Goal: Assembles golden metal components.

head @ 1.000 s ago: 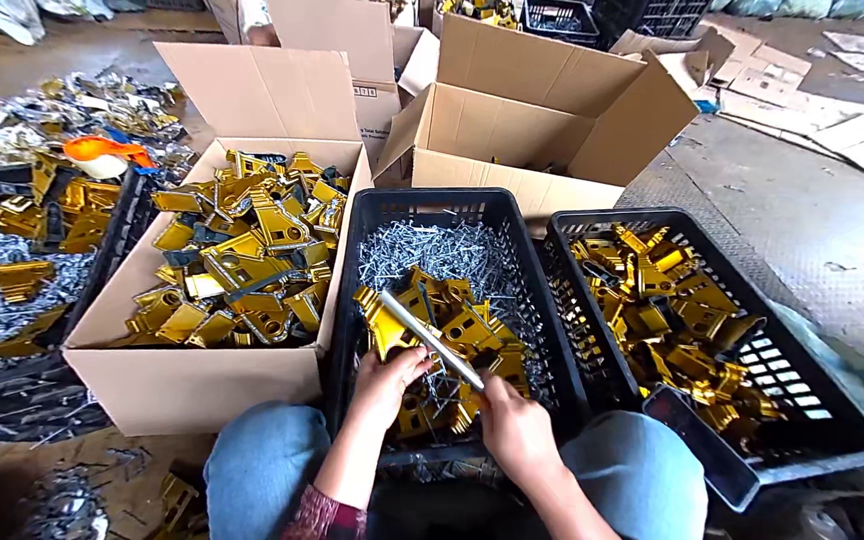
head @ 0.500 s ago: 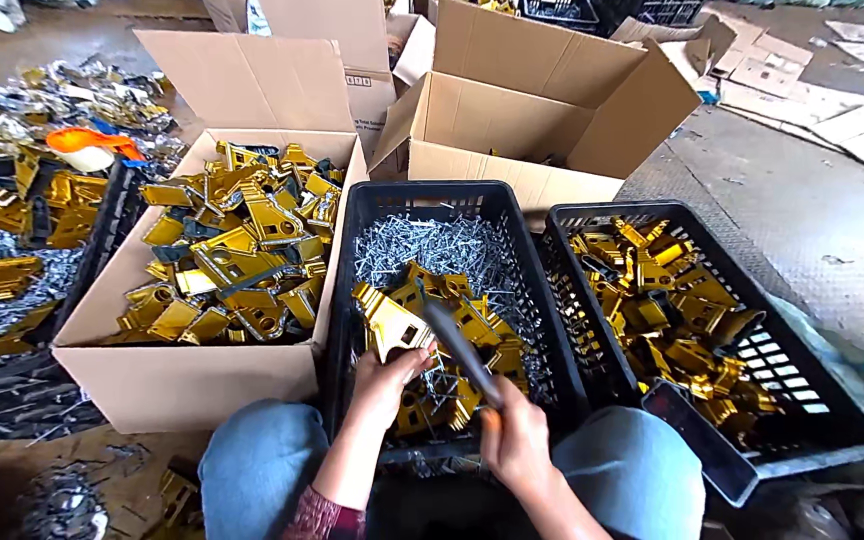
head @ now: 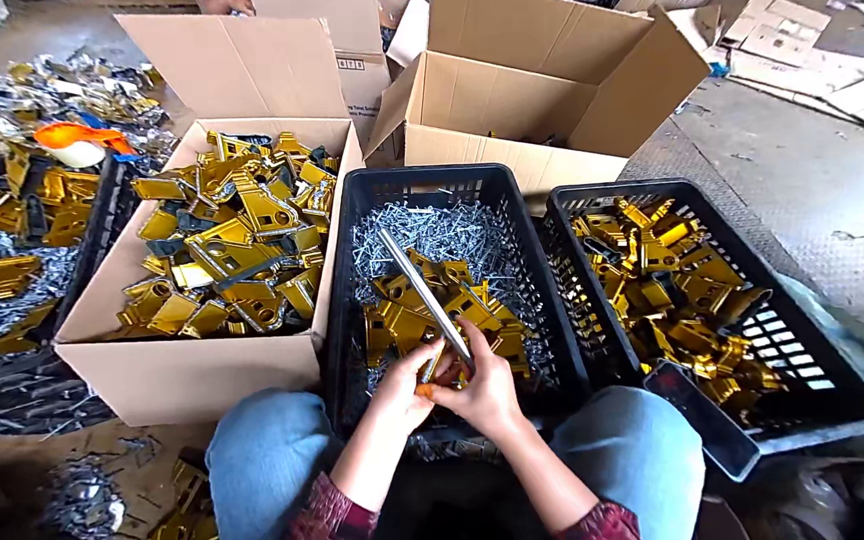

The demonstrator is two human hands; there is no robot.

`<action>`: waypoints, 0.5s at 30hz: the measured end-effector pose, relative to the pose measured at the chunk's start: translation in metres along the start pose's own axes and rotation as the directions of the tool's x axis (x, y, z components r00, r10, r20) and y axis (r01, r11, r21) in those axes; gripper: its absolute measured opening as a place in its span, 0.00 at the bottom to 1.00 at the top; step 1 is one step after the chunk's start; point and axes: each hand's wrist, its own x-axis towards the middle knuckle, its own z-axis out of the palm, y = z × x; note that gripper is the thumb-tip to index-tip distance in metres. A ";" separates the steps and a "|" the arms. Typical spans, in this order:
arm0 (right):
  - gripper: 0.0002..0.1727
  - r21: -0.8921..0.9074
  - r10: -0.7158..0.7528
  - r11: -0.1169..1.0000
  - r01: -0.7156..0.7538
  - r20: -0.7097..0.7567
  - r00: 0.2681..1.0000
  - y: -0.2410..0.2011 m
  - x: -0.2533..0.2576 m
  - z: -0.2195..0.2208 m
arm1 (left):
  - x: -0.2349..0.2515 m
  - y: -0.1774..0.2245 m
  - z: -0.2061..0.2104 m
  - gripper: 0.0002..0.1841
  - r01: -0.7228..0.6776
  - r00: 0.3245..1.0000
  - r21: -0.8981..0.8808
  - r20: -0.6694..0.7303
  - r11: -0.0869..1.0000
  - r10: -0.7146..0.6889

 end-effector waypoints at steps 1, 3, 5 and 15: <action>0.59 0.006 -0.006 1.000 0.006 -0.002 1.000 0.001 0.001 0.001 | 0.000 -0.001 -0.001 0.12 0.011 1.000 0.001 0.002 1.000 -0.011; 0.56 0.045 -0.015 0.999 0.016 -0.015 1.000 0.001 0.000 0.001 | 0.002 -0.004 -0.006 0.13 -0.032 0.999 0.055 0.020 0.998 0.031; 0.56 0.178 0.010 0.984 -0.005 -0.031 0.999 -0.001 0.000 -0.003 | 0.003 -0.012 -0.020 0.25 -0.207 0.972 0.182 0.155 0.961 0.179; 0.33 0.802 -0.021 0.597 -0.015 0.035 0.999 -0.005 -0.013 -0.004 | 0.003 -0.025 -0.027 0.59 -0.662 0.621 0.128 0.645 0.739 0.445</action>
